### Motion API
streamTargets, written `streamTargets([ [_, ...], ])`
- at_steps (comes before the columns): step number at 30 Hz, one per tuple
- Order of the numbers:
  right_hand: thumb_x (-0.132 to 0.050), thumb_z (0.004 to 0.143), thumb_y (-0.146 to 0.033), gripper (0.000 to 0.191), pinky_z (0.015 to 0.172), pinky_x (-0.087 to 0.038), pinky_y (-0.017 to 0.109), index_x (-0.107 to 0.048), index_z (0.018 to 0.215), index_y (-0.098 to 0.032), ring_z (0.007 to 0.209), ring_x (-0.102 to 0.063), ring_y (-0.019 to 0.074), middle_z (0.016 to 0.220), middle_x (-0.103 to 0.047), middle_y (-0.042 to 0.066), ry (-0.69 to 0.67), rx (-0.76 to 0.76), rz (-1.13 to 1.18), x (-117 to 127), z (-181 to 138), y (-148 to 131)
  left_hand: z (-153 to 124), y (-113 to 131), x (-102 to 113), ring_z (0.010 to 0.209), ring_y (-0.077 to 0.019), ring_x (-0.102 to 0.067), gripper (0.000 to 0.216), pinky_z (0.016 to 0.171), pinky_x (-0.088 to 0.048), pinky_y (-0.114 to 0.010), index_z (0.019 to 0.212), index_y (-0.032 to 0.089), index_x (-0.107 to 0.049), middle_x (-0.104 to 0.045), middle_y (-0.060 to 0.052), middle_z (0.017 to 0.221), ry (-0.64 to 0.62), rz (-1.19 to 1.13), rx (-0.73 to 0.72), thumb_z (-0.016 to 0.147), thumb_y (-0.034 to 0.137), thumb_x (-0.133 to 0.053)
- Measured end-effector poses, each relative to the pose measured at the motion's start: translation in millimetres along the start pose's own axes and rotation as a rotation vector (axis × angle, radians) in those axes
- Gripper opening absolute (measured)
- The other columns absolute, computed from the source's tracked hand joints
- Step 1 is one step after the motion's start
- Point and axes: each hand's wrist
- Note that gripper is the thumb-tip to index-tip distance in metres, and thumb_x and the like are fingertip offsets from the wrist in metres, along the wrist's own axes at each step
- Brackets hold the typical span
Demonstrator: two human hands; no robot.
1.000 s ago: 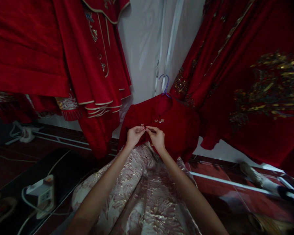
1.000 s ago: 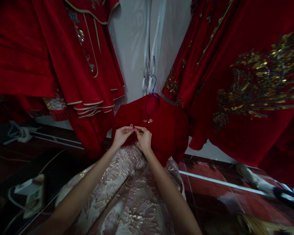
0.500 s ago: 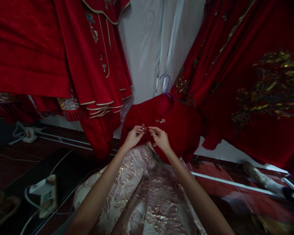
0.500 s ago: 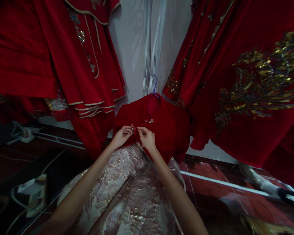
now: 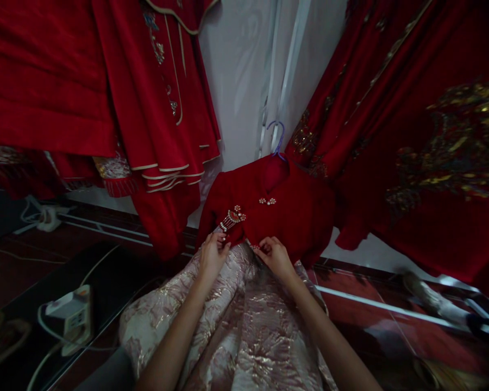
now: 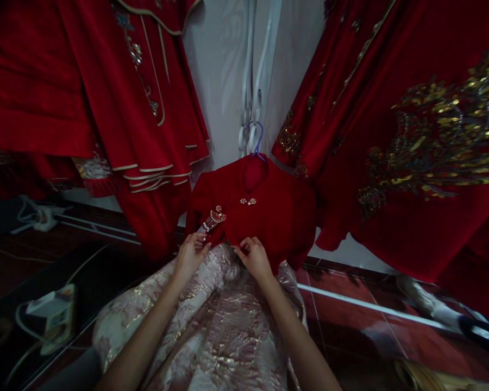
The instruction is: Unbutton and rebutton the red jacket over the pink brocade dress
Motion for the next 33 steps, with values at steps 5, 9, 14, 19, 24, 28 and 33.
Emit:
streamTargets([
  [5,-0.067,0.071,-0.039,0.023,0.062,-0.048,0.024,-0.057,0.075,-0.019,0.064,-0.060,0.0136,0.071,-0.063,0.001,-0.042,-0.064,0.306,8.5,3.1,-16.6,-1.4,2.6,-5.2,0.067,-0.0118,-0.059,0.021,0.061,-0.050,-0.025,0.091,0.019,-0.059,-0.060,-0.002,0.084,-0.024,-0.177,0.060,0.071,0.019,-0.063],
  [9,-0.069,0.070,-0.039,0.028,0.059,-0.047,0.022,-0.061,0.087,-0.019,0.063,-0.062,0.0129,0.069,-0.066,0.000,-0.108,0.006,0.366,9.8,13.4,-45.3,-1.6,5.2,-11.4,0.067,-0.0122,-0.060,0.014,0.063,-0.050,-0.025,0.080,0.018,-0.060,-0.061,-0.001,0.074,-0.004,-0.217,0.116,0.067,0.013,-0.062],
  [14,-0.062,0.078,-0.030,0.011,0.062,-0.047,0.022,-0.065,0.083,-0.021,0.065,-0.063,0.0128,0.072,-0.067,0.000,-0.159,0.075,0.232,-5.0,24.4,-63.5,1.4,2.5,-10.8,0.068,-0.0133,-0.063,0.017,0.070,-0.051,-0.028,0.076,0.015,-0.062,-0.066,-0.002,0.072,-0.037,-0.317,0.196,0.061,0.007,-0.063],
  [19,-0.057,0.081,-0.025,0.011,0.066,-0.048,0.023,-0.066,0.088,-0.023,0.070,-0.064,0.0136,0.080,-0.069,0.001,-0.123,0.083,0.156,-19.9,23.6,-60.9,1.0,2.3,-13.6,0.065,-0.0129,-0.063,0.022,0.068,-0.052,-0.028,0.080,0.013,-0.063,-0.067,-0.004,0.073,-0.086,-0.498,0.292,0.058,0.009,-0.067],
  [24,-0.056,0.083,-0.027,0.012,0.067,-0.048,0.023,-0.064,0.090,-0.024,0.072,-0.064,0.0139,0.080,-0.068,0.000,-0.068,0.048,0.079,-22.5,19.7,-58.5,-1.1,6.2,-16.4,0.065,-0.0119,-0.062,0.027,0.065,-0.051,-0.026,0.080,0.013,-0.060,-0.065,-0.003,0.072,-0.026,-0.432,0.291,0.054,0.006,-0.067],
  [28,-0.055,0.083,-0.027,0.010,0.067,-0.048,0.023,-0.063,0.089,-0.025,0.071,-0.064,0.0136,0.082,-0.068,0.000,-0.073,0.054,0.072,-23.7,20.7,-56.4,-2.8,5.7,-19.1,0.069,-0.0121,-0.062,0.030,0.067,-0.052,-0.026,0.085,0.014,-0.060,-0.064,-0.003,0.078,-0.068,-0.411,0.240,0.057,0.008,-0.067],
  [33,-0.055,0.083,-0.028,0.010,0.066,-0.048,0.023,-0.063,0.089,-0.025,0.071,-0.064,0.0139,0.081,-0.068,0.000,-0.053,0.049,0.061,-25.6,22.0,-53.9,-4.4,-0.4,-19.2,0.070,-0.0122,-0.060,0.029,0.065,-0.051,-0.026,0.088,0.016,-0.058,-0.061,-0.003,0.084,-0.034,-0.255,0.162,0.061,0.006,-0.062],
])
Point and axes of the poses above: each hand's wrist, its own z-axis towards the middle knuckle, its own x-axis out of the back of the hand, y = z × x
